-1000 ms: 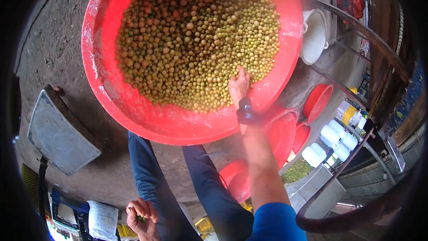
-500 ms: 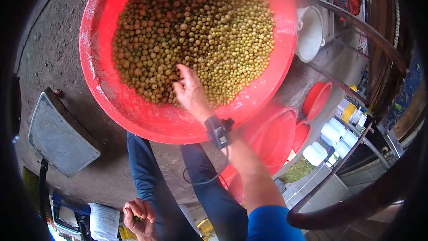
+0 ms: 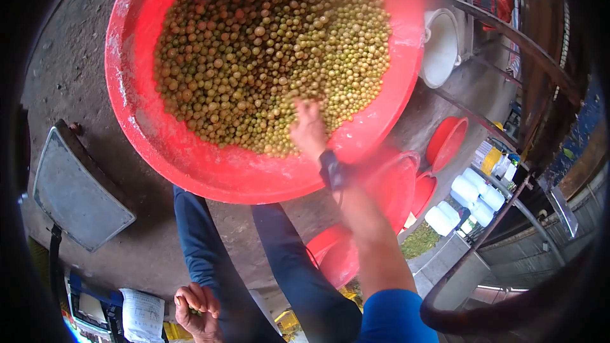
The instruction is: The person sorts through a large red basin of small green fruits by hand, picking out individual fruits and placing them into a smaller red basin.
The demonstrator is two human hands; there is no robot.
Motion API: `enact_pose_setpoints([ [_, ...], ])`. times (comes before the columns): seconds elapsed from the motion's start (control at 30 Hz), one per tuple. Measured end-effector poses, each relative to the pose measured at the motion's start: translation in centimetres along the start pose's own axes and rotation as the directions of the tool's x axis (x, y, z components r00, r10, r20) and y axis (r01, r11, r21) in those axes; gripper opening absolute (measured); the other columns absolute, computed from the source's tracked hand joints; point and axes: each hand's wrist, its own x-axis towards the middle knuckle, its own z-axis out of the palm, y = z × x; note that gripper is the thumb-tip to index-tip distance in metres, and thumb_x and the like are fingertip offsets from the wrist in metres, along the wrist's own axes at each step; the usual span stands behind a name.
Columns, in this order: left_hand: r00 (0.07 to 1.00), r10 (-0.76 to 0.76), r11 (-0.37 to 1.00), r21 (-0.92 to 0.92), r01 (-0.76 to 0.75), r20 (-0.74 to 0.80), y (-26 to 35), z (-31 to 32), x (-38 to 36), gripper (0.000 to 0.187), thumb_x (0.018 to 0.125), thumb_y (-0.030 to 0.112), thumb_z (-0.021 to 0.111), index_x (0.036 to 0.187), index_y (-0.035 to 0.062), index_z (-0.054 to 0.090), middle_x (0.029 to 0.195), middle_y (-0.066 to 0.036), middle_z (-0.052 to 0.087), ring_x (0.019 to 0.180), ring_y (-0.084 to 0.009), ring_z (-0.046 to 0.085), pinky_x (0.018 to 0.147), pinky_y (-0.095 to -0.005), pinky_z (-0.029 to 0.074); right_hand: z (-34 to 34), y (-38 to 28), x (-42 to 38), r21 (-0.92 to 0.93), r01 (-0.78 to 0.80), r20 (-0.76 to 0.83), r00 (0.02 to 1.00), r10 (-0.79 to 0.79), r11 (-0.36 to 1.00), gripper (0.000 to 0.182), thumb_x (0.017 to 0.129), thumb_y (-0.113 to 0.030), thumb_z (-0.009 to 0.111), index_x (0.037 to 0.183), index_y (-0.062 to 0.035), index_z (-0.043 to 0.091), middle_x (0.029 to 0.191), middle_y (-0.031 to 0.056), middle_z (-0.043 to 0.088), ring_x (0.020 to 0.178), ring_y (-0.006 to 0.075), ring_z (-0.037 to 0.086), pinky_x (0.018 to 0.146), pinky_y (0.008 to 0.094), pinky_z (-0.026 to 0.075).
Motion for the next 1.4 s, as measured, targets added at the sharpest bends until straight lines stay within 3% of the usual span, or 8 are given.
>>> enact_pose_setpoints([
  [0.13, 0.989, -0.133, 0.982, 0.125, 0.14, -0.064, 2.2, 3.7, -0.4, 0.035, 0.088, 0.032, 0.05, 0.069, 0.0033, 0.045, 0.064, -0.006, 0.041, 0.059, -0.0186, 0.042, 0.05, -0.0264, 0.037, -0.9, -1.3, -3.2, 0.256, 0.139, 0.056, 0.986, -0.158, 0.957, 0.057, 0.074, 0.004, 0.047, 0.127, -0.0166, 0.038, 0.124, 0.0176, 0.036, 0.107, 0.0261, 0.046, 0.078, 0.0297, 0.05],
  [0.33, 0.992, -0.115, 0.986, 0.115, 0.121, -0.056, 2.1, 3.2, -0.2, 0.034, 0.088, 0.031, 0.05, 0.068, 0.0038, 0.044, 0.064, -0.006, 0.04, 0.058, -0.0184, 0.041, 0.049, -0.0266, 0.038, -5.0, 8.6, 3.8, -0.136, 0.09, -0.592, 0.791, -0.154, 0.987, 0.05, 0.073, -0.006, 0.051, 0.121, -0.0057, 0.039, 0.121, 0.0226, 0.038, 0.114, 0.0368, 0.038, 0.096, 0.0457, 0.035],
  [0.6, 0.988, -0.153, 0.981, 0.116, 0.155, -0.027, 1.6, 3.8, 0.0, 0.034, 0.088, 0.03, 0.049, 0.069, 0.0035, 0.044, 0.064, -0.006, 0.039, 0.059, -0.0184, 0.041, 0.05, -0.0264, 0.038, 1.6, 0.0, 0.8, -0.022, -0.101, -0.201, 0.975, 0.095, 0.995, 0.064, 0.074, -0.005, 0.052, 0.134, -0.0119, 0.029, 0.135, 0.0208, 0.021, 0.115, 0.0328, 0.039, 0.085, 0.0331, 0.048],
  [0.73, 0.99, -0.134, 0.979, 0.152, 0.14, -0.046, 1.8, 4.3, -0.5, 0.034, 0.089, 0.03, 0.048, 0.069, 0.0034, 0.044, 0.064, -0.006, 0.039, 0.06, -0.0192, 0.041, 0.05, -0.0277, 0.038, 3.6, -5.9, -3.9, 0.295, 0.249, 0.053, 0.96, -0.276, 0.922, 0.066, 0.07, 0.005, 0.055, 0.13, -0.0172, 0.035, 0.123, 0.0127, 0.037, 0.103, 0.0244, 0.047, 0.075, 0.0303, 0.05],
  [0.87, 0.99, -0.131, 0.981, 0.142, 0.136, -0.045, 1.8, 3.8, -0.4, 0.034, 0.089, 0.03, 0.048, 0.068, 0.0037, 0.044, 0.064, -0.006, 0.039, 0.059, -0.0193, 0.04, 0.05, -0.0283, 0.038, 1.0, -7.4, -4.9, 0.226, 0.388, -0.053, 0.921, -0.386, 0.894, 0.061, 0.076, -0.002, 0.056, 0.13, -0.0205, 0.033, 0.129, 0.0144, 0.031, 0.079, 0.0167, 0.053, 0.054, 0.0214, 0.051],
  [1.03, 0.989, -0.13, 0.977, 0.165, 0.139, -0.066, 1.8, 3.3, -0.4, 0.035, 0.088, 0.032, 0.048, 0.068, 0.0041, 0.043, 0.064, -0.006, 0.039, 0.059, -0.0188, 0.04, 0.049, -0.0276, 0.038, -1.3, 4.4, 4.0, 0.292, 0.108, -0.467, 0.883, 0.043, 0.95, 0.035, 0.078, -0.004, 0.048, 0.113, -0.0045, 0.047, 0.11, 0.0165, 0.045, 0.1, 0.0261, 0.048, 0.084, 0.0377, 0.044],
  [1.13, 0.987, -0.153, 0.971, 0.176, 0.159, -0.048, 1.8, 3.0, -0.1, 0.035, 0.088, 0.032, 0.048, 0.068, 0.004, 0.043, 0.064, -0.006, 0.039, 0.059, -0.0191, 0.04, 0.049, -0.0276, 0.038, -1.9, 8.8, 5.5, -0.303, 0.133, -0.58, 0.76, -0.293, 0.944, 0.033, 0.076, -0.001, 0.047, 0.109, -0.0047, 0.05, 0.1, 0.0162, 0.049, 0.087, 0.0259, 0.052, 0.077, 0.0368, 0.046],
  [1.4, 0.989, -0.12, 0.981, 0.145, 0.131, -0.086, 2.2, 3.2, -0.4, 0.035, 0.088, 0.032, 0.048, 0.069, 0.0039, 0.043, 0.065, -0.006, 0.039, 0.06, -0.0195, 0.04, 0.05, -0.0276, 0.037, -0.8, 3.3, -1.5, -0.043, 0.196, -0.133, 0.971, -0.2, 0.98, 0.06, 0.07, 0.014, 0.042, 0.124, -0.0137, 0.043, 0.117, 0.0139, 0.041, 0.09, 0.0208, 0.054, 0.063, 0.0271, 0.053],
])
